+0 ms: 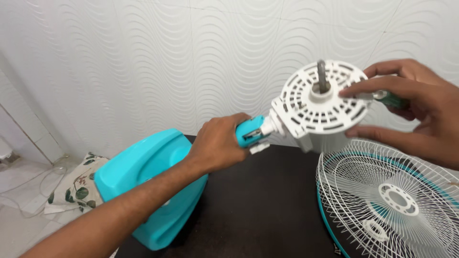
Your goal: The person uses a screwdriver to loosen and remove a nut from the rear of a white fan motor housing. They then reinsert the nut and tighten it again, repeating the process while holding the motor and fan base.
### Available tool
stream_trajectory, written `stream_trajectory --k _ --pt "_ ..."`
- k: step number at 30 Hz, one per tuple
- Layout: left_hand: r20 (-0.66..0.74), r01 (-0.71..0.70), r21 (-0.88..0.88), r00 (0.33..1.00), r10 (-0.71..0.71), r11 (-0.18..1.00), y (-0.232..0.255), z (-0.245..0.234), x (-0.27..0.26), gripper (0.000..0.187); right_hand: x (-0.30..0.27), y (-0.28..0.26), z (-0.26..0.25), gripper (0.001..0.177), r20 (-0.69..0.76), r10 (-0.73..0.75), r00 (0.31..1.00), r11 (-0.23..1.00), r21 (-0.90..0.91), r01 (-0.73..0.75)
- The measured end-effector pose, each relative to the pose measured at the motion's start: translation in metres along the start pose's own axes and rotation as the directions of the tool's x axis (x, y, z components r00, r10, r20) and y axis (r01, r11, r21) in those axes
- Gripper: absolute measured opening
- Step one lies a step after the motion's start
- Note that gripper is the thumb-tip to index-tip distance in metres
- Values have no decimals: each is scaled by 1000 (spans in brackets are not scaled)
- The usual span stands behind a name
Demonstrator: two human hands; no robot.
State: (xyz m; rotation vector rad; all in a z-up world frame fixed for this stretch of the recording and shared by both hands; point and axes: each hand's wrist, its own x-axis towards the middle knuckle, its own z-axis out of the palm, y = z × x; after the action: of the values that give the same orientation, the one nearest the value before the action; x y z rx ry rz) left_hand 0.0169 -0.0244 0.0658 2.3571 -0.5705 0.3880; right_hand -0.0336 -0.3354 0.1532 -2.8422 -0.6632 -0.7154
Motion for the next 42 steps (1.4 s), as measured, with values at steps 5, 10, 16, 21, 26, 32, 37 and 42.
stream_trajectory --k 5,10,16,21,26,32,37,42 --pt "-182 30 -94 982 -47 995 5 14 12 48 4 -31 -4 65 -198 -83 977 993 -96 65" --pt "-325 51 -158 940 -101 986 21 32 13 41 7 -63 10 74 -424 -51 904 999 -5 54" --pt "-430 36 -274 889 -156 961 41 50 2 42 7 -80 22 58 -569 38 821 982 171 74" --pt "-417 80 -351 879 -232 933 49 62 -6 40 8 -80 24 56 -515 50 856 947 296 123" --pt "-475 74 -378 840 -261 923 51 73 -9 44 12 -86 35 60 -539 57 840 942 307 133" --pt "-489 87 -381 826 -281 920 53 83 -11 51 14 -97 45 57 -596 86 798 935 325 143" --pt "-522 93 -380 800 -296 920 52 92 -11 48 13 -101 47 57 -578 131 805 930 354 102" --pt "-560 65 -419 766 -315 905 53 104 -13 52 13 -104 53 56 -601 76 795 880 415 230"
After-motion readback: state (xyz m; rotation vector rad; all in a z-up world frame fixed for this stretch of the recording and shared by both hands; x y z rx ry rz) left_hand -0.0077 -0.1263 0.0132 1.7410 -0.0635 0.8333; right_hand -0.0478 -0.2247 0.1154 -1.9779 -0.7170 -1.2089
